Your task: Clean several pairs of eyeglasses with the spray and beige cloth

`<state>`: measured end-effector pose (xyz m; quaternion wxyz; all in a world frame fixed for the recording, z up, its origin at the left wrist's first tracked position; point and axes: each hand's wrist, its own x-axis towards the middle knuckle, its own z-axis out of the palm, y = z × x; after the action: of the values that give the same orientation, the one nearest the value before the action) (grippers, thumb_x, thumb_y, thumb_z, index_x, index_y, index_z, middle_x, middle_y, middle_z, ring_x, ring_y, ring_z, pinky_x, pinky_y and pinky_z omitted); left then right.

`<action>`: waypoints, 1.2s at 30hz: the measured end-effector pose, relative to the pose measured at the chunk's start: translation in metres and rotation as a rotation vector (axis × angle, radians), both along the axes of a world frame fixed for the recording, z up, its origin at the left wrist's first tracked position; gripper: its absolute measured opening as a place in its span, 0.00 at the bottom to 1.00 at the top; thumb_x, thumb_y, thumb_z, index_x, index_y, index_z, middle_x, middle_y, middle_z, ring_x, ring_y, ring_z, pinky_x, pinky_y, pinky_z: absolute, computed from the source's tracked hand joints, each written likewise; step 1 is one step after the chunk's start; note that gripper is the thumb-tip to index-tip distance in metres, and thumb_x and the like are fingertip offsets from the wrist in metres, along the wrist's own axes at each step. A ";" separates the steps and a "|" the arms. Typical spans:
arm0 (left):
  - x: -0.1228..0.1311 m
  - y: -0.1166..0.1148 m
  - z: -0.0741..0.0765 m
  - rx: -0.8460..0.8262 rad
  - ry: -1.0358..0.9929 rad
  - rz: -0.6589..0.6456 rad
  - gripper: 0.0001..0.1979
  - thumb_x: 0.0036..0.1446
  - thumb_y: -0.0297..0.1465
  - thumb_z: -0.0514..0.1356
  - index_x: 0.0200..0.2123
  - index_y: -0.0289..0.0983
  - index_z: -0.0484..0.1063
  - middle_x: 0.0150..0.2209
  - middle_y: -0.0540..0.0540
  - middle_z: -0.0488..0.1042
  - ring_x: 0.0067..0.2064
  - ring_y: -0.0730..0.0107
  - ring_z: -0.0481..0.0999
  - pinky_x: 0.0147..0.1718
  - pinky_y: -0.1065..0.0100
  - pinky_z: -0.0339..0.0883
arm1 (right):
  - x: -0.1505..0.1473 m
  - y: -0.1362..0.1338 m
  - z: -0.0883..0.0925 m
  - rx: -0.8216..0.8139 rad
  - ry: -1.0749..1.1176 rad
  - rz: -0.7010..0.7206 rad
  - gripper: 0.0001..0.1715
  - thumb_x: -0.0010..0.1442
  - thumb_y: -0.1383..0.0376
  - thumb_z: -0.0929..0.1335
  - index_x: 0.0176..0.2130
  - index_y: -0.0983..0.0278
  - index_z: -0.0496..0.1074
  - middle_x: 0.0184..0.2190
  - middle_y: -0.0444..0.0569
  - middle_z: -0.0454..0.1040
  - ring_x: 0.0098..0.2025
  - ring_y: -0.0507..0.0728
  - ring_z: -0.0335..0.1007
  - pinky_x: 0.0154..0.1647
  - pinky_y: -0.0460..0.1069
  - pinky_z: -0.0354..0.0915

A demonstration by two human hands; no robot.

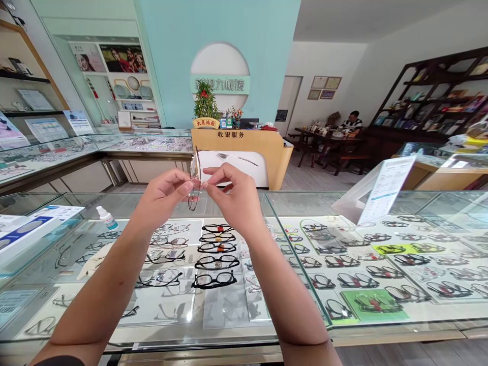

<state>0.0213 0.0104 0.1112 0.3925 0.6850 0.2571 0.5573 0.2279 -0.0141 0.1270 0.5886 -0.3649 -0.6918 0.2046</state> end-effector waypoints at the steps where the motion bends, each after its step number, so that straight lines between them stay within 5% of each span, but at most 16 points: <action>1: 0.000 -0.001 0.000 0.006 0.003 -0.002 0.22 0.64 0.52 0.75 0.37 0.39 0.80 0.41 0.45 0.78 0.46 0.64 0.79 0.41 0.64 0.85 | 0.000 0.000 0.001 -0.012 0.010 0.009 0.09 0.64 0.61 0.77 0.34 0.58 0.77 0.52 0.52 0.90 0.53 0.63 0.87 0.42 0.56 0.75; 9: 0.001 -0.003 0.000 0.023 0.030 -0.038 0.19 0.66 0.50 0.74 0.38 0.40 0.81 0.40 0.46 0.78 0.43 0.66 0.77 0.44 0.63 0.84 | -0.001 0.002 0.002 -0.069 0.062 0.058 0.15 0.62 0.54 0.81 0.38 0.59 0.78 0.47 0.51 0.89 0.42 0.58 0.83 0.39 0.55 0.72; 20: 0.006 -0.005 0.000 0.076 0.010 0.002 0.20 0.66 0.50 0.74 0.36 0.40 0.79 0.37 0.47 0.76 0.38 0.66 0.77 0.40 0.62 0.83 | -0.005 0.004 -0.001 -0.025 0.034 -0.058 0.08 0.64 0.61 0.75 0.44 0.57 0.77 0.46 0.48 0.88 0.43 0.57 0.84 0.37 0.53 0.72; 29: 0.005 -0.005 -0.002 0.042 -0.018 0.049 0.20 0.67 0.51 0.73 0.38 0.40 0.79 0.45 0.42 0.83 0.50 0.59 0.83 0.43 0.62 0.86 | -0.003 0.009 -0.007 0.012 -0.016 -0.156 0.38 0.66 0.60 0.74 0.72 0.54 0.67 0.49 0.48 0.87 0.38 0.58 0.82 0.39 0.56 0.75; 36: 0.003 -0.003 -0.003 0.028 -0.056 0.080 0.20 0.67 0.51 0.74 0.40 0.40 0.79 0.47 0.41 0.85 0.50 0.60 0.84 0.44 0.60 0.87 | 0.000 0.013 -0.009 0.047 -0.064 -0.221 0.44 0.64 0.66 0.70 0.75 0.52 0.63 0.59 0.53 0.83 0.44 0.60 0.81 0.44 0.58 0.76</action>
<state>0.0248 0.0069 0.1078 0.3674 0.6638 0.2653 0.5950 0.2274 -0.0009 0.1179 0.5933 -0.4315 -0.6705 0.1105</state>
